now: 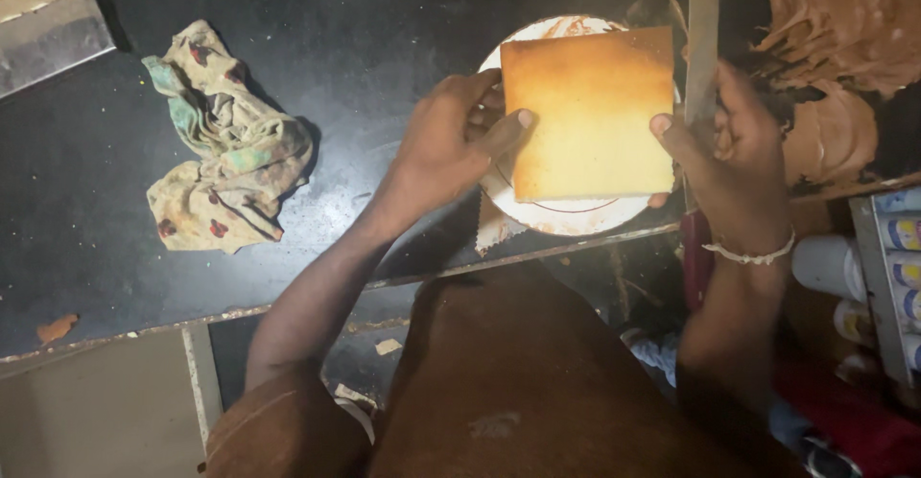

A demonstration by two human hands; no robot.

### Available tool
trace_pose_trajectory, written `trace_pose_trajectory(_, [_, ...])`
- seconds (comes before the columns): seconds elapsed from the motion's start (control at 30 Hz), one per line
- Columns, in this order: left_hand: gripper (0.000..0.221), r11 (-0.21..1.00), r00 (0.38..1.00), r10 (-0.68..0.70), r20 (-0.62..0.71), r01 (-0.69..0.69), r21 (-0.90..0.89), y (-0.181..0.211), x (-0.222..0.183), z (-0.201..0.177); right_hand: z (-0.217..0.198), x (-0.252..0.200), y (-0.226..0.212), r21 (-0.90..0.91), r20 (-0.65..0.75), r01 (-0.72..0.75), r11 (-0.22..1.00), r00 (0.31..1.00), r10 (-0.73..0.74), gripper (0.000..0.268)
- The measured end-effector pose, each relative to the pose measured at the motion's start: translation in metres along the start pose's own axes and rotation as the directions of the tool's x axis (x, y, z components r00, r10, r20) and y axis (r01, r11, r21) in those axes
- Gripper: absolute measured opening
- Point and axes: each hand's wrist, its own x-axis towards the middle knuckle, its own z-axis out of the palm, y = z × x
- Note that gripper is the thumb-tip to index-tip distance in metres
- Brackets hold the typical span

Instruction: The person spreads chocolate frosting over a square cake using a spatula and then uses a smaller tool to smooth the edges and surface.

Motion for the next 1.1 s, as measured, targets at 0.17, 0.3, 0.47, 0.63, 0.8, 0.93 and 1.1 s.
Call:
trace_pose_trajectory(0.17, [0.052,1.000,1.000,-0.025,0.001,0.025,0.000,-0.004,0.001,0.001,0.003,0.004,-0.002,0.029,0.016,-0.018,0.999,1.000,0.017,0.057])
trace_pose_trajectory(0.3, [0.058,0.999,0.999,-0.035,-0.013,0.035,-0.021,-0.008,0.001,0.002,0.001,0.005,0.000,-0.035,0.017,-0.024,0.999,1.000,0.025,0.062])
trace_pose_trajectory(0.47, [0.062,0.999,0.999,-0.047,-0.025,0.046,-0.016,-0.007,0.000,0.004,-0.001,0.004,-0.002,-0.180,-0.030,-0.032,0.983,0.999,0.027,0.063])
trace_pose_trajectory(0.63, [0.064,0.999,0.999,-0.026,-0.038,0.028,0.044,-0.003,-0.003,0.001,-0.014,0.002,0.001,-0.170,-0.106,-0.005,0.985,0.994,-0.013,0.054])
trace_pose_trajectory(0.8, [0.060,0.999,0.990,0.026,-0.137,-0.020,0.045,-0.002,-0.021,-0.007,-0.053,-0.030,0.049,-0.173,-0.234,0.182,0.968,0.947,-0.219,0.046])
trace_pose_trajectory(0.93, [0.053,0.987,0.963,-0.076,-0.258,0.035,-0.159,-0.011,-0.043,-0.014,-0.049,-0.057,0.131,-0.310,-0.491,-0.171,0.935,0.871,-0.003,0.047])
trace_pose_trajectory(1.1, [0.034,0.973,0.901,-0.127,-0.415,0.033,-0.227,-0.019,-0.066,-0.001,-0.012,-0.055,0.188,-0.723,-0.365,-0.076,0.687,0.886,-0.286,0.070])
